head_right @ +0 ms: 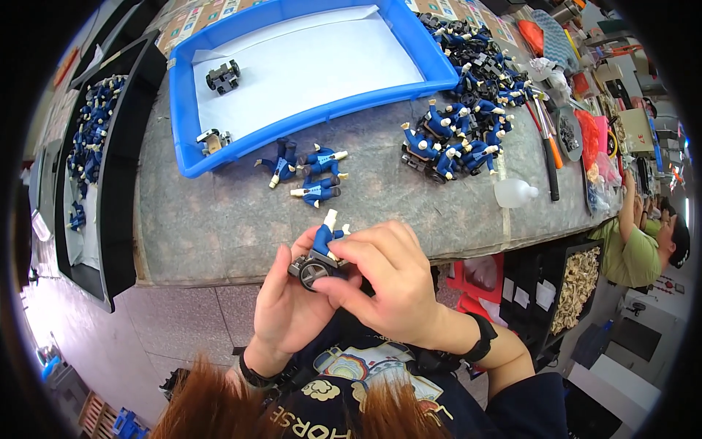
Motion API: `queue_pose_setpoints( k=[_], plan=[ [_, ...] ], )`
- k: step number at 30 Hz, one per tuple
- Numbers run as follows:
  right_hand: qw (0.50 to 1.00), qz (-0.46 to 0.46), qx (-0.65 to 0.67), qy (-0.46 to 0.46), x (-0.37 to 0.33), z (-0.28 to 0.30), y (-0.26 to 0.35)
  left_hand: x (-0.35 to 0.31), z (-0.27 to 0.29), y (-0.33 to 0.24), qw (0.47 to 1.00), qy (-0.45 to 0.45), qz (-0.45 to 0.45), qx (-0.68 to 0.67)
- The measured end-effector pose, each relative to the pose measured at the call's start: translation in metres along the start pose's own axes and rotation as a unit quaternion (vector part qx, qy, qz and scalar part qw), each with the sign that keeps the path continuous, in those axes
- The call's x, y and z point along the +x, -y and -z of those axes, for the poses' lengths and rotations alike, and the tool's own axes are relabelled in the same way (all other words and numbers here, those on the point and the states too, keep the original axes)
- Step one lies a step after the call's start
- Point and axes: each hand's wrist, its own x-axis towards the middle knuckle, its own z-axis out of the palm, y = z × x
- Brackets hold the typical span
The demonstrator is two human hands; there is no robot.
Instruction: Assembling small plastic figurines by applying adhesive to component joints.
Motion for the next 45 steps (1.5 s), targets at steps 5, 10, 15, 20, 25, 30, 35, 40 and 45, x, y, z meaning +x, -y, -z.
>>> queue_pose_setpoints(
  k=[5,10,15,20,25,30,35,40,45],
  plan=[
    [0.998,-0.030,-0.027,0.039,0.002,-0.005,0.000,0.003,0.008,0.006,0.975,-0.038,-0.111,0.187],
    [0.993,-0.115,0.019,0.005,0.004,-0.002,-0.025,0.005,0.004,0.005,0.941,-0.045,-0.087,0.323],
    [0.978,-0.090,-0.177,-0.068,0.019,0.005,-0.072,0.005,0.009,-0.011,0.889,-0.073,-0.090,0.442],
    [0.962,-0.113,-0.206,-0.143,0.024,0.006,-0.079,-0.005,0.002,-0.027,0.827,-0.081,-0.167,0.531],
    [0.965,-0.097,-0.184,-0.158,0.021,0.001,-0.073,-0.019,-0.086,-0.041,0.696,0.344,-0.266,0.571],
    [0.973,-0.094,-0.157,-0.142,0.011,0.005,-0.065,0.001,-0.123,0.000,0.432,0.191,-0.744,0.473],
    [0.982,-0.064,-0.105,-0.142,0.008,0.002,-0.062,-0.043,-0.121,-0.034,0.563,0.186,-0.548,0.590],
    [0.979,-0.048,-0.038,-0.195,-0.011,0.011,-0.068,0.023,-0.085,-0.111,0.492,-0.042,-0.470,0.732],
    [0.912,-0.008,-0.056,-0.405,-0.051,0.043,-0.082,0.056,-0.021,-0.171,0.154,-0.152,-0.224,0.950]
  ],
)
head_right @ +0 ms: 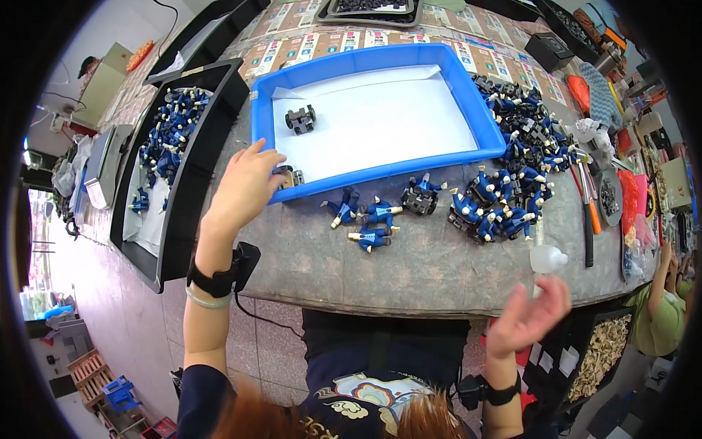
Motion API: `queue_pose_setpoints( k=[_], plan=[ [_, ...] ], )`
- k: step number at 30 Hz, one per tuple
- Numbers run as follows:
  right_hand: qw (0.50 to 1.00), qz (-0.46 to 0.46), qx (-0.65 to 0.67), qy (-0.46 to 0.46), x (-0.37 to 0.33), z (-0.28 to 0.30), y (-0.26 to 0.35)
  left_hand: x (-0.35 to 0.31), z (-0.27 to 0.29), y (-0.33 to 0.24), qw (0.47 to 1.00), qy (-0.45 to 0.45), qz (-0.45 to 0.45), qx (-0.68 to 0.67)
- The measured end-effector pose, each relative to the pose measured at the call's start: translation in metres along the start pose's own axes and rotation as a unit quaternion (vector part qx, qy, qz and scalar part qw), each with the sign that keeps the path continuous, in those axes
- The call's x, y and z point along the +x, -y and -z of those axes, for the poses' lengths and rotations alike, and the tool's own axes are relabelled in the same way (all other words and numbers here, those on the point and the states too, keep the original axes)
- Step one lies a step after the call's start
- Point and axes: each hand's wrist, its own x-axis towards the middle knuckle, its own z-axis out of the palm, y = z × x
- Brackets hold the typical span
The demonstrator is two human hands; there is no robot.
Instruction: Assembling small plastic figurines by applying adhesive to component joints.
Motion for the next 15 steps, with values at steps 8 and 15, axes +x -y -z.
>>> queue_pose_setpoints(
  k=[8,15],
  plan=[
    [0.976,-0.162,-0.133,-0.060,0.000,0.040,-0.049,0.001,0.005,-0.003,0.991,-0.132,-0.013,-0.035],
    [0.970,-0.243,0.002,0.017,0.000,0.023,-0.081,-0.061,0.008,-0.066,0.840,-0.038,0.139,-0.522]
  ],
)
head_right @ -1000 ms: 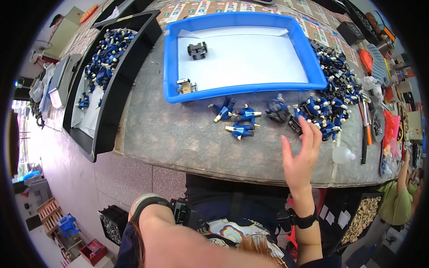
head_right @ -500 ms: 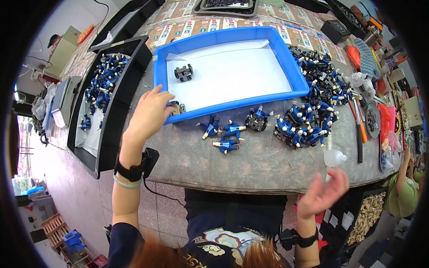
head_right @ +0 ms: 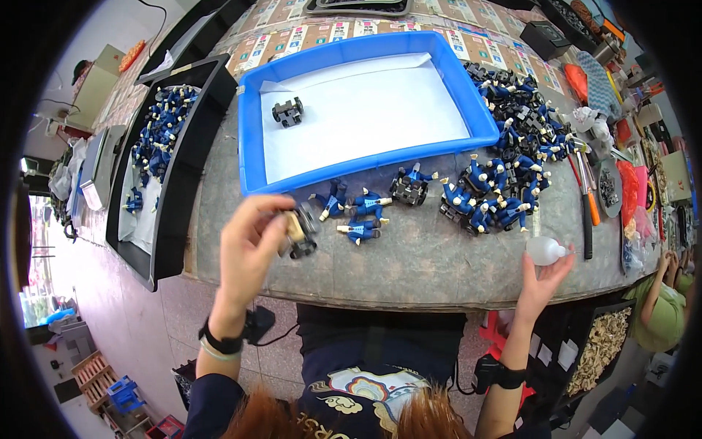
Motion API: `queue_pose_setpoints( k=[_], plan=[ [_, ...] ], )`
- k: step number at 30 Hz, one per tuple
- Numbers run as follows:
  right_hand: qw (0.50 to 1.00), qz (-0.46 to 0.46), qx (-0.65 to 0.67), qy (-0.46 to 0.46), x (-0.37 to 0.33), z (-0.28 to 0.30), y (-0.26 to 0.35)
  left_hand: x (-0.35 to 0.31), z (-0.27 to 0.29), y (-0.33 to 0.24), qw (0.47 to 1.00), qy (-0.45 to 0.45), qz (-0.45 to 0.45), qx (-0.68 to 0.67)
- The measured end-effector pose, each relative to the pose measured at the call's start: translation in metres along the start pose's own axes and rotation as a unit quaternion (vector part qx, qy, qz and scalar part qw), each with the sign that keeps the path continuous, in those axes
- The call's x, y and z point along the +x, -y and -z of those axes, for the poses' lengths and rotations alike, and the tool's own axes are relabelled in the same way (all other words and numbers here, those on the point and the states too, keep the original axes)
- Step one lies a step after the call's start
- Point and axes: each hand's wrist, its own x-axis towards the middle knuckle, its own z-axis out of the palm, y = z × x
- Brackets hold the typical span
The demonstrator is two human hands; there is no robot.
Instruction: Assembling small plastic figurines by applying adhesive to component joints.
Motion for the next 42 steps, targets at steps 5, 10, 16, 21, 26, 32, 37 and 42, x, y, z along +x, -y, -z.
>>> queue_pose_setpoints(
  k=[5,10,16,21,26,32,37,42],
  plan=[
    [0.993,-0.100,0.065,0.020,0.013,0.003,-0.021,-0.034,-0.025,0.028,0.999,-0.004,-0.038,-0.035],
    [0.988,-0.088,0.123,0.003,0.001,0.004,0.014,-0.049,-0.036,0.033,0.959,0.051,0.138,-0.242],
    [0.950,-0.125,0.249,0.144,-0.039,-0.016,0.077,-0.058,-0.046,0.045,0.838,0.072,0.231,-0.490],
    [0.901,-0.193,0.261,0.289,-0.060,-0.034,0.105,-0.067,-0.053,0.038,0.940,0.112,0.105,-0.305],
    [0.781,-0.316,0.357,0.404,-0.071,-0.048,0.118,-0.075,-0.056,0.044,0.994,0.073,0.048,-0.064],
    [0.759,-0.338,0.351,0.433,-0.082,-0.066,0.134,-0.073,-0.062,0.039,0.963,0.069,0.098,-0.243],
    [0.770,-0.326,0.357,0.417,-0.077,-0.065,0.131,-0.074,-0.057,0.043,0.890,0.135,0.125,-0.418],
    [0.770,-0.327,0.358,0.414,-0.080,-0.070,0.134,-0.073,-0.059,0.039,0.901,0.102,0.121,-0.404]
  ],
)
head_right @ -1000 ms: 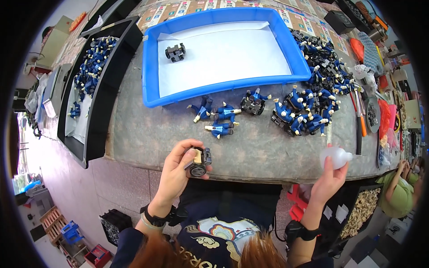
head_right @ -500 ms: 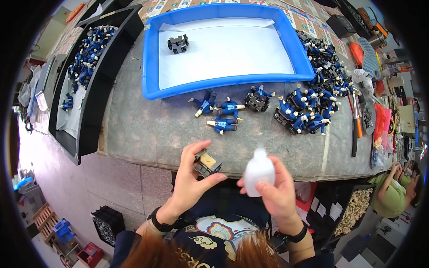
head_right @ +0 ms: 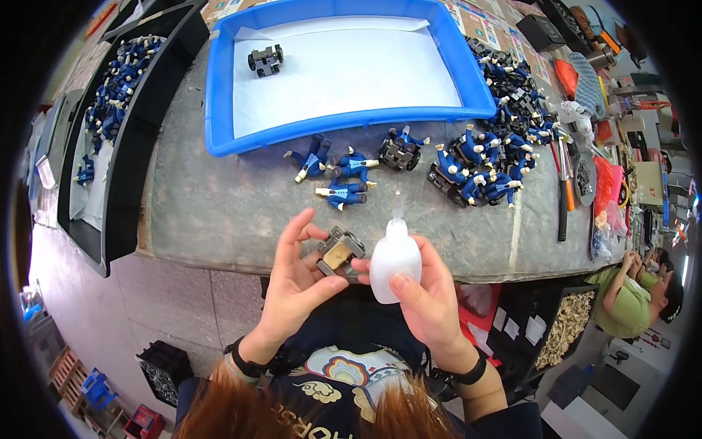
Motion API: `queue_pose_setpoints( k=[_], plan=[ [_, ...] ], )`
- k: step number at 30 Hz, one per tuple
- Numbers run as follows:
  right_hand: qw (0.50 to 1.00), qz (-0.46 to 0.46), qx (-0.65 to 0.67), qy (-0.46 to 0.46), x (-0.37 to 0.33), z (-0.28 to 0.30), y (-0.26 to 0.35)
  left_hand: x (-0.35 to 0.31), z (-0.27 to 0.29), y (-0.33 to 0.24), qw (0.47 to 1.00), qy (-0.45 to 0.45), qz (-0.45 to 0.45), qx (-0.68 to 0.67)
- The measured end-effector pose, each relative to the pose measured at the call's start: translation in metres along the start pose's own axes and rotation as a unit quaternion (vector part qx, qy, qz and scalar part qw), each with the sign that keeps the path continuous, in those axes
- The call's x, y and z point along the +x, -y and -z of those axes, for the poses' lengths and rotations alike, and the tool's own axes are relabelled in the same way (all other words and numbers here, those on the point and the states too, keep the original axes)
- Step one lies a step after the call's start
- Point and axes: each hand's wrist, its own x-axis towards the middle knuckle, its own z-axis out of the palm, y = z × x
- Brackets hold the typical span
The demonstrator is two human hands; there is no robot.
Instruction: Assembling small plastic figurines by applying adhesive to component joints.
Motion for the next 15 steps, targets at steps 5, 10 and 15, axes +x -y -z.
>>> queue_pose_setpoints(
  k=[5,10,15],
  plan=[
    [1.000,-0.016,0.007,0.006,0.002,-0.003,-0.002,0.003,0.006,0.000,0.966,0.119,-0.021,0.228],
    [1.000,0.001,0.003,0.001,0.003,-0.001,-0.001,0.000,0.002,-0.003,0.971,0.106,-0.002,0.216],
    [0.999,0.036,-0.019,-0.025,-0.005,0.006,0.008,-0.004,0.002,0.003,0.995,0.023,-0.011,0.095]
  ],
)
